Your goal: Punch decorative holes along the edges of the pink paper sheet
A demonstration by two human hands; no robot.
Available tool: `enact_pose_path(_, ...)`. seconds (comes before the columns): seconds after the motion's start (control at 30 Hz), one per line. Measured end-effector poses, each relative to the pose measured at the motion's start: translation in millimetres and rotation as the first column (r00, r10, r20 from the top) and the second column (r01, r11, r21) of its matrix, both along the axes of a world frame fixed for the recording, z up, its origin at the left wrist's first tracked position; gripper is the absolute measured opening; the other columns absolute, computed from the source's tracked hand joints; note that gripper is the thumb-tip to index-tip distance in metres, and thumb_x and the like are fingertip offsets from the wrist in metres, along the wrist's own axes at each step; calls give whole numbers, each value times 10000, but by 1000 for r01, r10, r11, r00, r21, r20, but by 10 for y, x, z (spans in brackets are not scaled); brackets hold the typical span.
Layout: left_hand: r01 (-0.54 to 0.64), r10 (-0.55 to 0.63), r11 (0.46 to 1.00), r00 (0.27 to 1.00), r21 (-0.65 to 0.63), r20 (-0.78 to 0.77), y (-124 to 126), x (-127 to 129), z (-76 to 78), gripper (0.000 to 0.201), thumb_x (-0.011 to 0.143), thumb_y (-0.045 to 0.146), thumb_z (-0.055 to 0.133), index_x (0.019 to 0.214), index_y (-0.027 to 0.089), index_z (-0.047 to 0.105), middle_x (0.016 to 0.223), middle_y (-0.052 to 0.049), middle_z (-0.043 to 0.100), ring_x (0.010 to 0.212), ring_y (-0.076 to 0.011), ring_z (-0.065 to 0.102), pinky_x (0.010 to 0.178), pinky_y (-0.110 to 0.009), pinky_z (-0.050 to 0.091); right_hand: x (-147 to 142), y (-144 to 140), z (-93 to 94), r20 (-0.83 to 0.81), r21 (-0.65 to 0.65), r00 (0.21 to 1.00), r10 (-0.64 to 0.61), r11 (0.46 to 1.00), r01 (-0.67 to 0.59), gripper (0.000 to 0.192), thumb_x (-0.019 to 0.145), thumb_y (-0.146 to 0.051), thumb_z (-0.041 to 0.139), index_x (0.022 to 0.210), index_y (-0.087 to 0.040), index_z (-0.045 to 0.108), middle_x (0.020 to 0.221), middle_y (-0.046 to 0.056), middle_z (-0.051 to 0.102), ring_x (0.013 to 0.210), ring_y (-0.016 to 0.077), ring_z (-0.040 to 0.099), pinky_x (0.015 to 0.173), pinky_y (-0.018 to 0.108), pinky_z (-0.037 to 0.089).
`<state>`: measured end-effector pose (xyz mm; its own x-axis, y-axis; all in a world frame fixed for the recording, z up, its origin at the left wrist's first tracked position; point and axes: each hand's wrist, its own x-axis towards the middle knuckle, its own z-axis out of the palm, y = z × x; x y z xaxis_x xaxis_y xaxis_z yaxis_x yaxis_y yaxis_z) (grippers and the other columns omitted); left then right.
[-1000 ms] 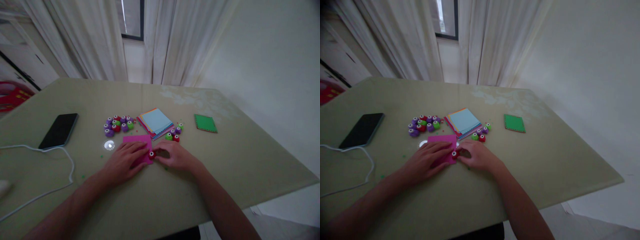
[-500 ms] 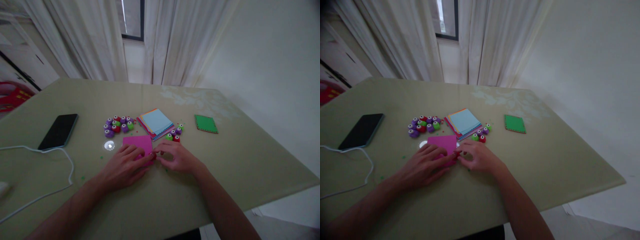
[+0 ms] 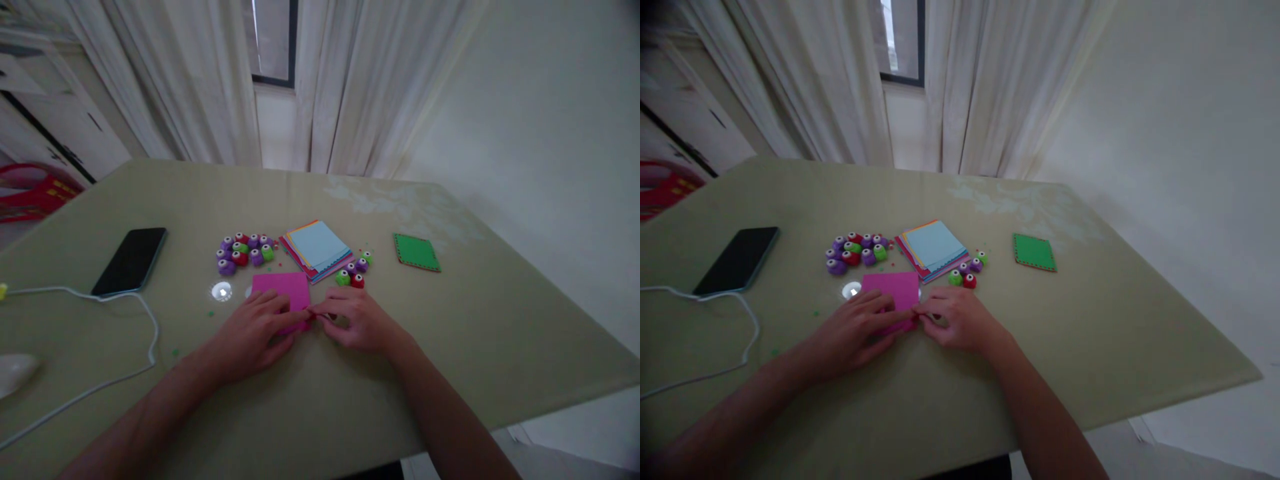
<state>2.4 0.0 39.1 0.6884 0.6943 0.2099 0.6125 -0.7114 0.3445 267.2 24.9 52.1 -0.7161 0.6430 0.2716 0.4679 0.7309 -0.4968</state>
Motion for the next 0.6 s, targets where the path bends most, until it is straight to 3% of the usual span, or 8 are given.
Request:
enact_pose_path(0.23, -5, 6, 1000, 997, 15, -74, 17, 15, 46, 377, 1053, 265, 602, 1409, 344, 692, 914, -32, 639, 880, -243, 592, 753, -362, 416, -82, -66, 57, 162, 120, 986, -36, 993, 16, 121, 946, -155, 666, 951, -185, 782, 767, 28, 707, 683, 173, 580, 651, 312, 366)
enact_pose_path(0.43, -19, 16, 1000, 993, -23, -120, 28, 40, 108, 389, 1027, 204, 621, 1375, 348, 714, 931, -33, 663, 890, -251, 617, 742, -358, 412, -142, -86, 142, 267, 91, 961, -78, 994, 55, 119, 939, -171, 696, 823, -185, 721, 768, 24, 730, 670, 168, 589, 620, 320, 312)
enact_pose_path(0.6, -34, 31, 999, 994, -26, -104, 16, 38, 54, 390, 1003, 168, 637, 1342, 340, 724, 950, -36, 683, 912, -255, 644, 771, -365, 443, -238, -56, 172, 340, 70, 933, -115, 993, 97, 160, 939, -239, 729, 787, -188, 718, 792, 44, 756, 672, 178, 591, 599, 322, 296)
